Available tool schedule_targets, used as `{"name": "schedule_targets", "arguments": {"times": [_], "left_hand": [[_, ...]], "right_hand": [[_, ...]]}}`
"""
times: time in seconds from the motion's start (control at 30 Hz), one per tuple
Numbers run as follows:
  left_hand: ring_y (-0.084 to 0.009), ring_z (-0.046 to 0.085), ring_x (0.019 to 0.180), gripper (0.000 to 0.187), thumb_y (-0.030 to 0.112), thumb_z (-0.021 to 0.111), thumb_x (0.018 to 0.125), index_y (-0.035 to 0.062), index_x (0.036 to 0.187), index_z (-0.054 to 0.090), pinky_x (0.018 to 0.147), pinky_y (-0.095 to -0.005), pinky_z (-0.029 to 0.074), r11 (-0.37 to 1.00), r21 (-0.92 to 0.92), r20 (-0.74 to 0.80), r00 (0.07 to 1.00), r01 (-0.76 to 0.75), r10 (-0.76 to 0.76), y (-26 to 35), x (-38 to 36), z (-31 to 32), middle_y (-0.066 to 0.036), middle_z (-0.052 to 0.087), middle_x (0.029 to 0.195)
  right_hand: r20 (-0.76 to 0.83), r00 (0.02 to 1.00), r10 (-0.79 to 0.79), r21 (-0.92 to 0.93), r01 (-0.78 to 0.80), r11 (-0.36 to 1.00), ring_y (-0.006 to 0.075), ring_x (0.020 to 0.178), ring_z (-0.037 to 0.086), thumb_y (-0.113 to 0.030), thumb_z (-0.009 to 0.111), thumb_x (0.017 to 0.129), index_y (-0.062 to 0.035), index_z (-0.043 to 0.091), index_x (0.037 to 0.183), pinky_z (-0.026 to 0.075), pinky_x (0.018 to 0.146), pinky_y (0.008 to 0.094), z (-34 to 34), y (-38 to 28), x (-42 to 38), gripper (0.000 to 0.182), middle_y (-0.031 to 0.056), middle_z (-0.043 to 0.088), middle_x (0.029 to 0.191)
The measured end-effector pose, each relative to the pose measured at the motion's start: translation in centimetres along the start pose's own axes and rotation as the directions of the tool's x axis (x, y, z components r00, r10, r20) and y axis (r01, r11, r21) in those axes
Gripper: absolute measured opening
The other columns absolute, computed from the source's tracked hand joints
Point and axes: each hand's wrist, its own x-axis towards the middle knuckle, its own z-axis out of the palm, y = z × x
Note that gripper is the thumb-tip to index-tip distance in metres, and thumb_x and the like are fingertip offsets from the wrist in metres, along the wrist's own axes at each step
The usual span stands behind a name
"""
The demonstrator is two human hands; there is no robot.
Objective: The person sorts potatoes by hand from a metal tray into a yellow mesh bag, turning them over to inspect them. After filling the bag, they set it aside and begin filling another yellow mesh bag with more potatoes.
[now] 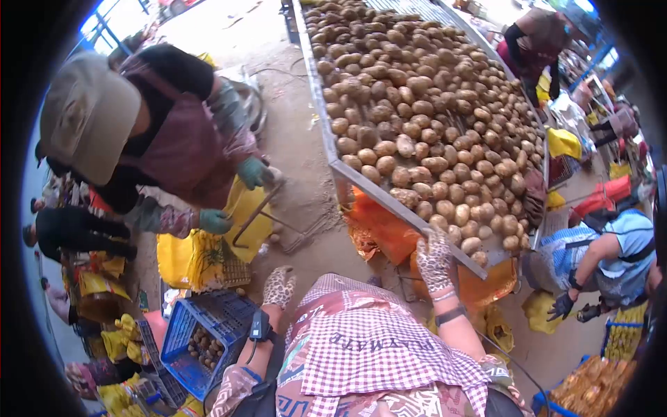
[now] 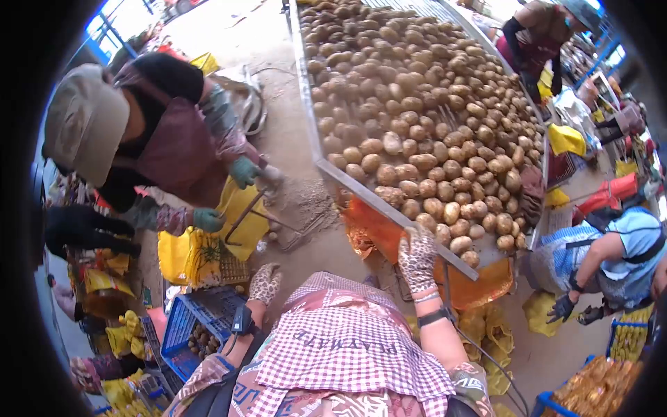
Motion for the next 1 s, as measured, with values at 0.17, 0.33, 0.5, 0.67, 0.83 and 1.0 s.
{"name": "schedule_targets", "arguments": {"times": [0.17, 0.33, 0.5, 0.67, 0.83, 1.0], "left_hand": [[-0.0339, 0.053, 0.117, 0.042, 0.014, 0.063, 0.083, 0.0025, 0.122, 0.056, 0.102, -0.0404, 0.04, 0.995, -0.056, -0.164, 0.984, -0.078, 0.068, 3.4, 1.9, -0.5, -0.019, 0.057, 0.123], [-0.0285, 0.051, 0.121, 0.046, -0.001, 0.06, 0.084, -0.0007, 0.128, 0.051, 0.105, -0.0367, 0.039, 0.944, -0.151, -0.232, 0.938, -0.295, 0.256, 5.8, 8.5, -0.8, -0.017, 0.054, 0.129], [-0.0341, 0.046, 0.125, 0.047, 0.012, 0.065, 0.081, 0.004, 0.126, 0.055, 0.106, -0.0425, 0.036, 0.8, 0.072, -0.08, 0.796, -0.595, 0.599, 16.2, 18.7, -3.2, -0.017, 0.051, 0.133], [-0.037, 0.044, 0.126, 0.053, 0.011, 0.069, 0.074, 0.0061, 0.125, 0.055, 0.108, -0.0463, 0.033, 0.588, -0.001, 0.149, 0.581, -0.809, 0.8, 22.1, 23.9, -0.9, -0.017, 0.049, 0.136], [-0.0369, 0.043, 0.127, 0.047, 0.011, 0.07, 0.073, 0.0054, 0.119, 0.059, 0.107, -0.0474, 0.033, 0.513, 0.009, 0.181, 0.506, -0.858, 0.843, 24.9, 24.8, 2.0, -0.017, 0.05, 0.135], [-0.0374, 0.045, 0.126, 0.038, 0.012, 0.068, 0.077, 0.0052, 0.114, 0.061, 0.106, -0.048, 0.033, 0.49, 0.055, 0.097, 0.493, -0.87, 0.865, 25.8, 24.1, 2.9, -0.017, 0.05, 0.136]], "right_hand": [[0.053, 0.998, 0.037, 0.012, -0.038, 0.999, 0.0331, 0.098, 0.061, -0.021, 0.064, 0.081, -0.0055, 0.067, 0.1, 0.044, 0.091, 0.0457, 4.2, 1.4, 1.8, 0.025, 0.015, 0.066, 0.104], [0.165, 0.979, 0.118, 0.031, -0.125, 0.992, 0.0301, 0.086, 0.062, -0.021, 0.062, 0.08, -0.0095, 0.068, 0.089, 0.046, 0.079, 0.0453, 3.2, 1.1, 3.9, 0.016, 0.0113, 0.067, 0.087], [0.334, 0.899, 0.282, -0.193, -0.228, 0.954, 0.0303, 0.085, 0.061, -0.022, 0.058, 0.082, -0.0083, 0.066, 0.084, 0.047, 0.079, 0.0448, 2.7, -0.4, 5.8, 0.016, 0.0119, 0.065, 0.085], [0.361, 0.863, 0.352, -0.211, -0.293, 0.933, 0.0311, 0.09, 0.061, -0.023, 0.057, 0.084, -0.0071, 0.067, 0.087, 0.047, 0.081, 0.045, 1.6, -0.5, 6.0, 0.019, 0.0151, 0.065, 0.086], [0.187, 0.871, 0.455, 0.201, -0.487, 0.85, 0.0334, 0.094, 0.061, -0.022, 0.061, 0.087, -0.008, 0.065, 0.098, 0.048, 0.084, 0.043, -1.0, 1.0, 4.7, 0.019, 0.0158, 0.065, 0.092], [-0.045, 0.339, 0.94, 0.111, -0.933, 0.342, 0.0331, 0.1, 0.062, -0.021, 0.061, 0.087, -0.0072, 0.063, 0.107, 0.049, 0.087, 0.0429, -4.9, 9.3, 2.8, 0.025, 0.0193, 0.064, 0.106]]}}
